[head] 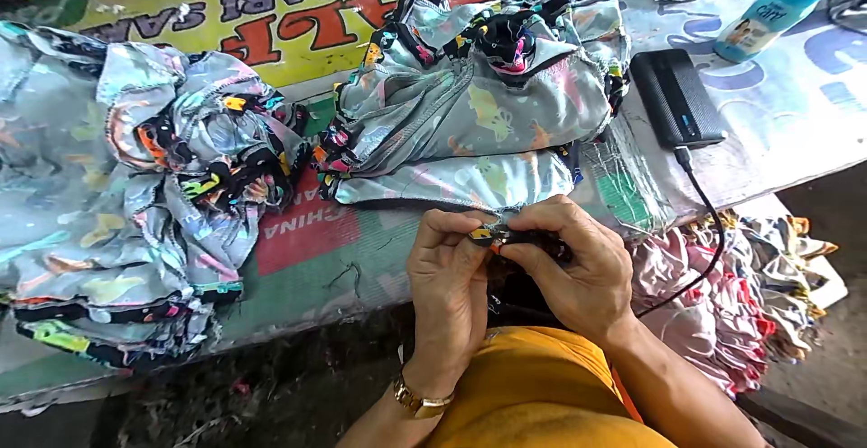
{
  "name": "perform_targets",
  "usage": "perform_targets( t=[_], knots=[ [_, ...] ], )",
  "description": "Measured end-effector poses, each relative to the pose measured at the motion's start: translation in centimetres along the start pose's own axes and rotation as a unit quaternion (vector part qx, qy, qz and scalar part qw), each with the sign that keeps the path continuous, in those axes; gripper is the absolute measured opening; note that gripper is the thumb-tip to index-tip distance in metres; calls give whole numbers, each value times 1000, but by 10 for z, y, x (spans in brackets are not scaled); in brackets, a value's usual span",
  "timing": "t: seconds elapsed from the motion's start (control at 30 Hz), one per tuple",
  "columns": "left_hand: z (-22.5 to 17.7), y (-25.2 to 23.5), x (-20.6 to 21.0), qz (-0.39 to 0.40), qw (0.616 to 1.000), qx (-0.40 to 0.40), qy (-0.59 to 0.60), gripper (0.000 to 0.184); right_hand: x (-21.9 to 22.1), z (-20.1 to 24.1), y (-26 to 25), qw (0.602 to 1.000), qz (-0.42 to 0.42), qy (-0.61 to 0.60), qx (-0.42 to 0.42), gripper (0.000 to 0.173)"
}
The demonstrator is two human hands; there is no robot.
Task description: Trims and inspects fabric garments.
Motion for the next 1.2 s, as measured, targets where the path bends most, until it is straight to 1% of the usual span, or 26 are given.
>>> perform_targets(
  t=[0.27,0.6,0.67,0.73,0.77,0.8,0.83,0.9,0.93,1.0,1.03,1.07,1.1,1.13,1.2],
  knots=[
    [0,0,0,2,1000,1,9,10,5,-7,4,999,0,-43,9,21],
    [1,0,0,7,1000,-2,4,11,2,-8,3,998,-14,-61,-1,11],
    [1,0,0,8,1000,-5,9,11,3,-9,5,999,-2,-39,-2,18],
    [0,0,-2,-2,1000,-7,5,10,7,-9,10,997,29,64,-15,33],
    [-2,0,-3,-9,1000,-1,-11,11,8,-8,12,992,42,112,-23,33],
    [-5,0,-4,-9,999,9,-43,12,8,-8,14,990,49,131,-29,25],
    [-9,1,-3,-2,996,21,-88,15,5,-8,14,992,58,113,-24,16],
    [-18,0,1,30,978,38,-204,18,-3,-11,9,996,85,-5,20,5],
    [-22,-1,6,58,960,51,-270,17,-8,-13,4,992,92,-70,46,5],
    [-30,-3,17,109,906,99,-396,13,-16,-22,-5,980,98,-151,85,13],
    [-32,-3,20,121,885,123,-433,11,-17,-26,-8,976,102,-166,96,15],
    [-34,-4,21,125,879,136,-440,11,-17,-30,-11,976,104,-160,105,16],
    [-35,-5,21,129,891,130,-416,12,-16,-33,-14,979,102,-137,111,15],
    [-34,-7,19,127,914,108,-369,12,-14,-35,-16,983,100,-103,115,14],
    [-29,-11,11,107,961,35,-252,12,-8,-38,-18,987,109,-33,115,9]
  ],
)
Point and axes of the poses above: each hand's wrist, its own y-axis away from the middle knuckle, its own x-axis out of the palm, z = x × y, the point moved 9 cm from there along -y, towards the middle knuckle
